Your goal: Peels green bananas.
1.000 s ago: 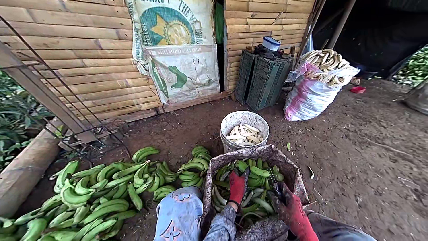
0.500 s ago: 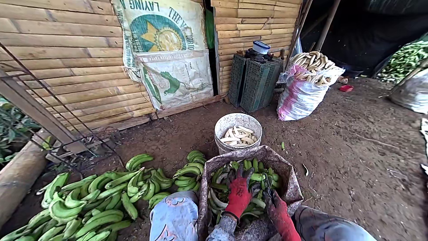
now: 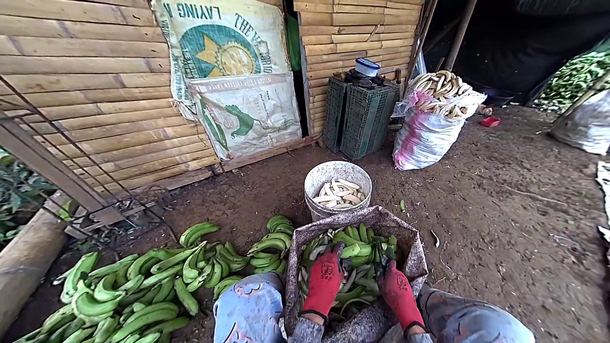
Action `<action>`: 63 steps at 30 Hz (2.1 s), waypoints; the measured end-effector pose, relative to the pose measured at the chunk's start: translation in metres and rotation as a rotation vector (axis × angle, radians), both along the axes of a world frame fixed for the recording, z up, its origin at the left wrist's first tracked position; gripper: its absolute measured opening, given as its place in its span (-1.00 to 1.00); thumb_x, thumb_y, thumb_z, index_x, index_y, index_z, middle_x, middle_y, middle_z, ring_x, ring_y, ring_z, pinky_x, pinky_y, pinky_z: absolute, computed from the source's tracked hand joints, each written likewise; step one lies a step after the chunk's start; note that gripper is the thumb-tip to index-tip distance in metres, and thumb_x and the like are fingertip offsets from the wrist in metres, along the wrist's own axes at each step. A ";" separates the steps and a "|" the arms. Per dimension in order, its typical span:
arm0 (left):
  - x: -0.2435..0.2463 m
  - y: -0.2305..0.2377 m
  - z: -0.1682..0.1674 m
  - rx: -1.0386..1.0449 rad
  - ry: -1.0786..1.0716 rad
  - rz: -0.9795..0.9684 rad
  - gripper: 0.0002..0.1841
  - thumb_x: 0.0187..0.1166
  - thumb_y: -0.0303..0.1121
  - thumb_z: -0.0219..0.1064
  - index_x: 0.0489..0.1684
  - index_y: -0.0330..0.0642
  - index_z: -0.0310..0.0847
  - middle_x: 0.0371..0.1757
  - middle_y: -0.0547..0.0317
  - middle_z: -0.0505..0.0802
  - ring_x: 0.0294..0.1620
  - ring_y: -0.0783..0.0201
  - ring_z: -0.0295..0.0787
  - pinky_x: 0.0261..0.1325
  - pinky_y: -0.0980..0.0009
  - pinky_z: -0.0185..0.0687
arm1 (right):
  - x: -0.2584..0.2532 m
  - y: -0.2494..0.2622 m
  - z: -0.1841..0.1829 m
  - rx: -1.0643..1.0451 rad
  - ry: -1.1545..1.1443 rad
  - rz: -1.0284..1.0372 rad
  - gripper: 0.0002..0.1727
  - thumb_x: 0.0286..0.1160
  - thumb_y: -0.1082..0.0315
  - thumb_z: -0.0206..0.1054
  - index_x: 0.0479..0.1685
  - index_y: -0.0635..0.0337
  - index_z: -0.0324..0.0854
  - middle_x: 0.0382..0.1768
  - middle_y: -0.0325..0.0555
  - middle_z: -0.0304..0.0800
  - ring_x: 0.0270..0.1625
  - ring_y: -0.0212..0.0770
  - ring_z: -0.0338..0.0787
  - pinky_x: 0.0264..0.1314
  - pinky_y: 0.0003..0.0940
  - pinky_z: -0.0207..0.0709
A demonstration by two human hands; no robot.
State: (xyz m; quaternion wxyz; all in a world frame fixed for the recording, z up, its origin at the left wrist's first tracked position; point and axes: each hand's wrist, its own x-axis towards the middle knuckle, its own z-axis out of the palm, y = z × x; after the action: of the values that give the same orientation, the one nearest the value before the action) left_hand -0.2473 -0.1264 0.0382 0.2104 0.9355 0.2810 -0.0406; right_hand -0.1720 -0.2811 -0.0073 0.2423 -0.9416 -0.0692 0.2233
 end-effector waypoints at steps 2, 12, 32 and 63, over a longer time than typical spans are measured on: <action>-0.010 0.013 0.008 0.047 0.062 0.104 -0.19 0.55 -0.22 0.42 0.85 -0.03 0.12 0.79 -0.38 0.21 0.68 -0.38 0.30 0.59 -0.21 0.33 | 0.000 -0.004 -0.002 0.194 -0.004 -0.020 -0.43 0.85 0.04 0.06 0.56 0.33 0.42 0.17 0.28 0.80 0.30 0.18 0.80 0.43 0.13 0.55; 0.040 0.007 -0.050 0.048 0.059 -0.407 -0.31 0.53 -0.27 0.42 0.75 0.12 0.34 0.83 0.05 0.29 0.89 -0.20 -0.13 0.78 -0.33 -0.26 | -0.013 -0.002 -0.033 0.427 -0.006 -0.007 -0.50 0.86 0.09 0.07 0.41 0.36 0.57 0.06 0.28 0.81 0.17 0.14 0.80 0.36 0.09 0.54; 0.010 0.025 -0.017 0.132 0.250 -0.151 0.04 0.29 -0.23 0.60 0.87 -0.13 0.02 0.82 -0.36 0.13 0.79 -0.40 0.03 0.66 -0.35 0.11 | -0.008 0.029 -0.025 0.131 0.051 0.074 -0.46 0.83 0.04 0.06 0.54 0.26 0.43 0.22 0.23 0.79 0.36 0.11 0.78 0.46 0.07 0.54; 0.043 -0.005 -0.085 0.094 0.180 -0.314 -0.22 0.34 -0.26 0.52 0.64 -0.30 0.36 0.59 -0.37 0.50 0.64 -0.37 0.33 0.62 -0.30 0.23 | -0.005 0.035 -0.004 -0.211 0.061 0.188 -0.41 0.75 0.02 0.10 0.60 0.23 0.39 0.37 0.18 0.73 0.45 0.12 0.73 0.45 0.13 0.56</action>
State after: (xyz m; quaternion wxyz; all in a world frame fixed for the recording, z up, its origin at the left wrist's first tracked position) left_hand -0.2044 -0.1312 -0.0466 0.1317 0.9692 0.1506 -0.1434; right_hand -0.1771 -0.2458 -0.0110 0.1219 -0.9440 -0.1260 0.2795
